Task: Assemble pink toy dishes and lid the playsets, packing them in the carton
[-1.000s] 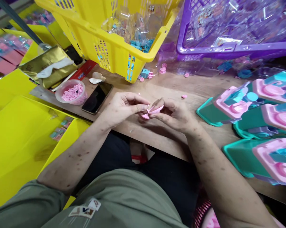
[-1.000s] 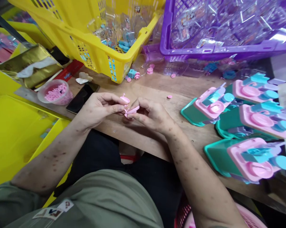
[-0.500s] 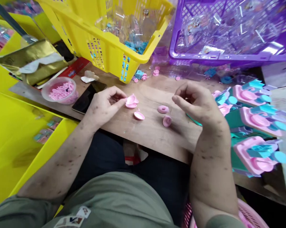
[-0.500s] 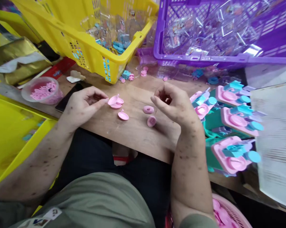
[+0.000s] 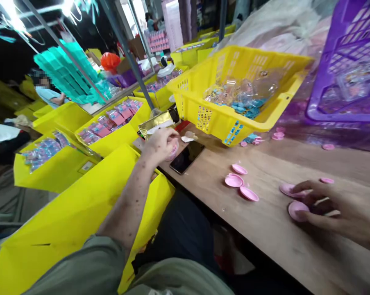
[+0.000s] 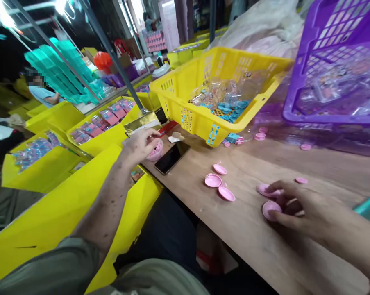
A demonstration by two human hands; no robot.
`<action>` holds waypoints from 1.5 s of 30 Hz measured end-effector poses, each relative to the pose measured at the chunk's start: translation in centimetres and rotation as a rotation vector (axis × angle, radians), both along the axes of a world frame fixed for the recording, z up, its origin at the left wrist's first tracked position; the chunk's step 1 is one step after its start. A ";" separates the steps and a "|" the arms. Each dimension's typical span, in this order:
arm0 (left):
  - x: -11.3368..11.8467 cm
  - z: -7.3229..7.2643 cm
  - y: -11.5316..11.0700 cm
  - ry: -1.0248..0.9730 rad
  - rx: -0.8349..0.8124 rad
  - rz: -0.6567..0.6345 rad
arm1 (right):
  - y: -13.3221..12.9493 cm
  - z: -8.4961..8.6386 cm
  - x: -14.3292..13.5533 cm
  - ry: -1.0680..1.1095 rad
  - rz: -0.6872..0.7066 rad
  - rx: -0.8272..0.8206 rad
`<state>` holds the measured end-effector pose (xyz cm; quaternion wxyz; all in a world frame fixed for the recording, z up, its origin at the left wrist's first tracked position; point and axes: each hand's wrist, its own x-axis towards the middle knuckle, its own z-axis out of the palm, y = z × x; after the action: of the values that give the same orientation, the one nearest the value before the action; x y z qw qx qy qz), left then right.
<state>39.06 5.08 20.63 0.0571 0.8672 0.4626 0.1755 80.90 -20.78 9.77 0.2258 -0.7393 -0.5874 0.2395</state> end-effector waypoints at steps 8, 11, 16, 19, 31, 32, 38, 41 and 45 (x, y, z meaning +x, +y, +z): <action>-3.4 -1.0 3.8 0.257 -0.127 0.135 | 0.7 4.6 -2.2 0.036 0.128 0.010; -3.7 -1.3 3.8 0.217 -0.123 0.125 | 1.0 5.8 -3.1 0.019 0.151 0.109; -4.4 -0.5 3.7 0.119 -0.097 0.107 | 1.5 5.4 -4.8 0.097 0.135 0.308; -4.7 -0.1 3.1 -0.022 -0.081 0.114 | 2.0 4.6 -5.6 0.112 0.073 0.351; 6.5 -2.1 -7.2 -0.466 -0.330 -0.688 | 2.0 6.1 -9.2 0.254 0.407 0.565; 7.8 -2.4 -8.2 -0.468 -0.362 -0.727 | 2.1 5.9 -9.2 0.265 0.427 0.591; 12.0 -3.7 -10.5 -0.640 -0.569 -0.682 | 2.2 5.0 -9.0 0.277 0.408 0.679; 12.5 -3.6 -10.5 -0.782 -0.660 -0.552 | 2.2 5.3 -8.9 0.269 0.415 0.735; 12.6 -3.7 -10.7 -0.878 -0.712 -0.473 | 2.2 5.4 -8.8 0.251 0.424 0.730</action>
<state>51.68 -5.59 16.95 0.5661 0.7206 0.2210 0.3338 72.11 -18.62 15.18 0.4878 -0.4396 -0.7401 0.1453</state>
